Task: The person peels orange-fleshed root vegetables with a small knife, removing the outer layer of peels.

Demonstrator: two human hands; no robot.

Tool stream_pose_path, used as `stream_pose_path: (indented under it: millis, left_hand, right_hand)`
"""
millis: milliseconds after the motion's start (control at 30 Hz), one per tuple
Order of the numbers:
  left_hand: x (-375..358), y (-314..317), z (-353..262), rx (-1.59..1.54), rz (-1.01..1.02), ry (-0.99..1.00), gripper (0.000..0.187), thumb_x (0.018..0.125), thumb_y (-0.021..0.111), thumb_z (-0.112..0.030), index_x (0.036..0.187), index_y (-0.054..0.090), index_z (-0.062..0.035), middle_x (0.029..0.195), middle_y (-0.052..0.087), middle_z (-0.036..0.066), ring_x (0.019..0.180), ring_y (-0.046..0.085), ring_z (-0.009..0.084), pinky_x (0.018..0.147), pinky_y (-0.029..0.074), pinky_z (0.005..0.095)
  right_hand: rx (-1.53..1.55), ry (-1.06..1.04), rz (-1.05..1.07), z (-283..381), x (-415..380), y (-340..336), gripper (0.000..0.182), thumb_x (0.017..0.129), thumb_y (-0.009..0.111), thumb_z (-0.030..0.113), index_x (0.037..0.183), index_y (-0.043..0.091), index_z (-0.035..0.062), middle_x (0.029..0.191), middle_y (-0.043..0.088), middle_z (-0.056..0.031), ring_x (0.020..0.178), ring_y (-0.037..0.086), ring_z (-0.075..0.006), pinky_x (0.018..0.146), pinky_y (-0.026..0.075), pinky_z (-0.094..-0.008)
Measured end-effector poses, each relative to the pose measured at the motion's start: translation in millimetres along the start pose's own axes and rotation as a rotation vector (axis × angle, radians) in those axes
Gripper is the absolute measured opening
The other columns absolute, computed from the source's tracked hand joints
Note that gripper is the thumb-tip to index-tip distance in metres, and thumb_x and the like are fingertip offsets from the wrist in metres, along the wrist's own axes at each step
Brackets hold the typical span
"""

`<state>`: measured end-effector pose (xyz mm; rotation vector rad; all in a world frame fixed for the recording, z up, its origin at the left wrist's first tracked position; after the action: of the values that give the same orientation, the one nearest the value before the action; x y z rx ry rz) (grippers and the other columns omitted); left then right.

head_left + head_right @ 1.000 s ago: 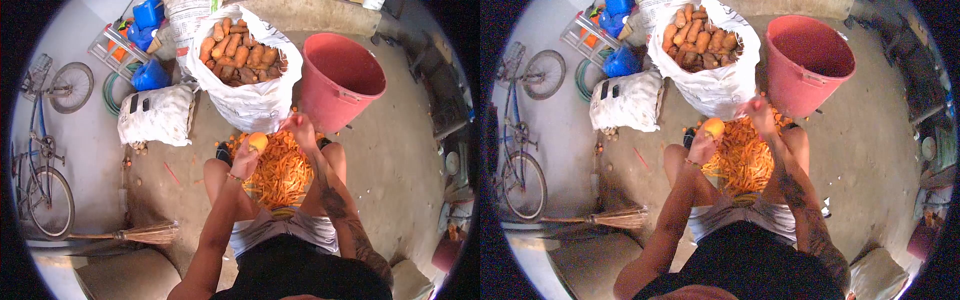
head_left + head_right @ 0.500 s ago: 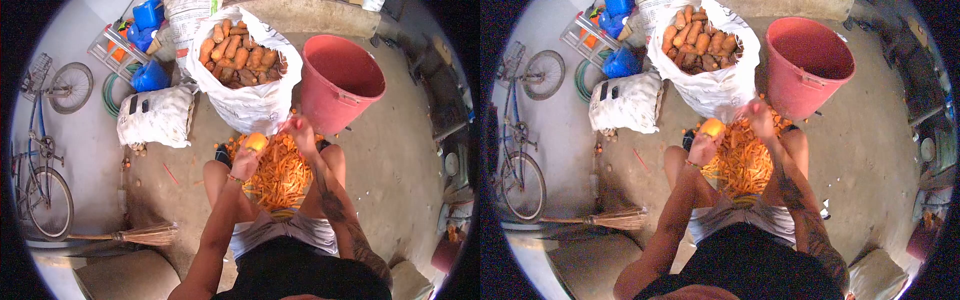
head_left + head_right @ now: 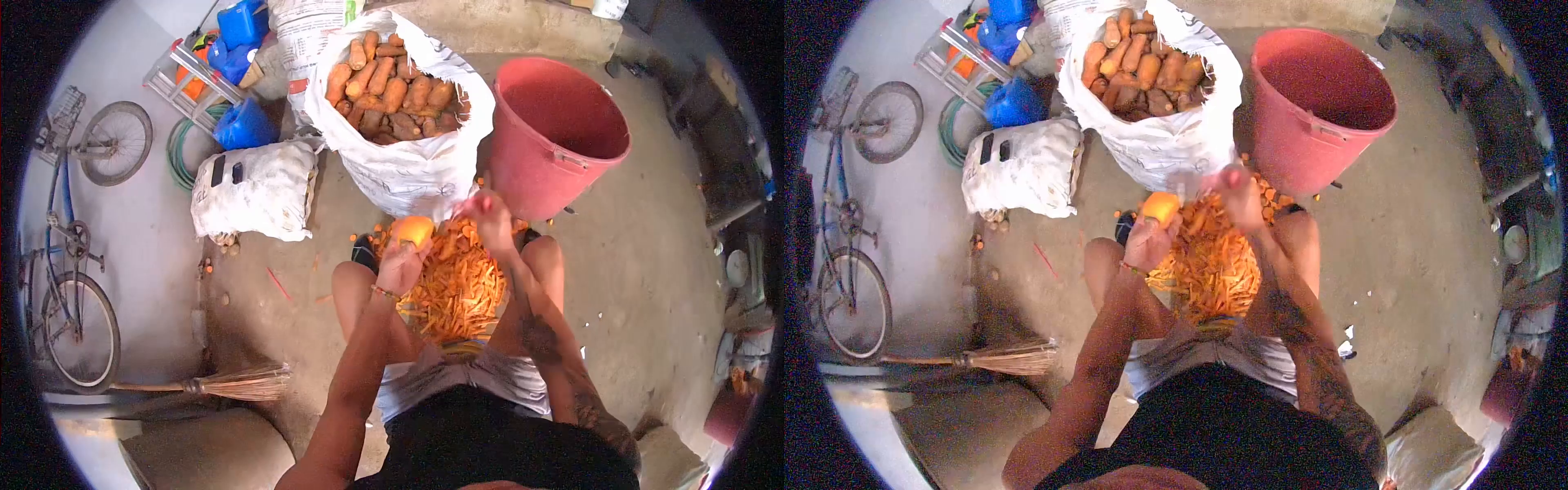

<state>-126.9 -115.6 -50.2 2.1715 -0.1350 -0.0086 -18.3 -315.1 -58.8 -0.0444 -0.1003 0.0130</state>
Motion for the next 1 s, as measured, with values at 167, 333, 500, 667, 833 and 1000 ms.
stream_pose_path:
  millis: [167, 333, 500, 667, 833, 1000]
  left_hand:
    - [0.6, 18.6, -0.7, 0.056, 0.061, -0.016, 0.063, 0.087, 0.071, -0.012, 0.142, 0.043, -0.0008, 0.134, 0.057, 0.009, 0.127, 0.053, 0.0250, 0.112, 0.038, 0.0418]
    - [-3.9, 10.6, 9.6, 0.106, 0.094, -0.029, 0.061, 0.091, 0.068, -0.022, 0.143, 0.044, -0.0006, 0.142, 0.053, 0.010, 0.134, 0.049, 0.0258, 0.117, 0.033, 0.0422]
    - [3.9, 4.6, 2.8, 0.055, 0.040, -0.014, 0.061, 0.090, 0.070, -0.020, 0.142, 0.044, -0.0001, 0.140, 0.055, 0.010, 0.131, 0.051, 0.0246, 0.117, 0.034, 0.0432]
    - [-2.1, 12.4, 3.0, 0.030, 0.038, -0.042, 0.062, 0.089, 0.071, -0.018, 0.142, 0.044, 0.0004, 0.138, 0.056, 0.010, 0.130, 0.052, 0.0257, 0.116, 0.036, 0.0426]
    - [-1.3, 1.5, 6.9, 0.067, 0.041, -0.021, 0.064, 0.090, 0.070, -0.022, 0.144, 0.044, -0.0009, 0.140, 0.056, 0.010, 0.132, 0.051, 0.0264, 0.118, 0.034, 0.0434]
    - [1.0, -7.7, 5.3, 0.094, -0.034, 0.007, 0.058, 0.093, 0.065, -0.022, 0.144, 0.045, -0.0011, 0.142, 0.055, 0.010, 0.134, 0.050, 0.0248, 0.118, 0.034, 0.0438]
  right_hand:
    - [0.317, -0.071, 0.103, 21.2, -6.8, 12.5, 0.017, 0.098, 0.061, 0.009, 0.089, 0.047, 0.0025, 0.081, 0.059, -0.0063, 0.083, 0.065, -0.0191, 0.078, 0.054, -0.0340]
    - [-0.017, -0.085, 0.232, 36.9, -30.8, 29.1, 0.019, 0.102, 0.054, 0.020, 0.098, 0.052, 0.0015, 0.082, 0.066, -0.0074, 0.083, 0.065, -0.0196, 0.076, 0.054, -0.0346]
    - [-0.138, -0.376, 0.158, 64.9, -30.9, 24.2, 0.014, 0.099, 0.058, 0.015, 0.103, 0.052, 0.0036, 0.084, 0.065, -0.0071, 0.077, 0.064, -0.0208, 0.069, 0.053, -0.0353]
    - [-0.061, 0.125, 0.103, -38.8, -1.2, 6.9, 0.007, 0.098, 0.057, 0.006, 0.101, 0.052, 0.0042, 0.083, 0.064, -0.0074, 0.083, 0.065, -0.0191, 0.073, 0.055, -0.0342]
    - [-0.002, 0.014, 0.115, 29.4, -22.9, 17.7, 0.014, 0.093, 0.067, 0.007, 0.097, 0.054, 0.0026, 0.079, 0.062, -0.0059, 0.077, 0.060, -0.0155, 0.071, 0.052, -0.0320]
    - [0.025, -0.195, 0.141, 28.9, -16.6, 21.3, 0.015, 0.091, 0.067, 0.004, 0.097, 0.054, 0.0003, 0.078, 0.060, -0.0037, 0.076, 0.059, -0.0154, 0.072, 0.051, -0.0310]
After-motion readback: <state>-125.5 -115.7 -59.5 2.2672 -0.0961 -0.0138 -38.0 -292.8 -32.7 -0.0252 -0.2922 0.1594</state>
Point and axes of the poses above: each hand's wrist, its own x-axis towards the middle knuckle, its own y-axis out of the palm, z = x × y, the point moved 10 cm from there along x, towards the middle knuckle
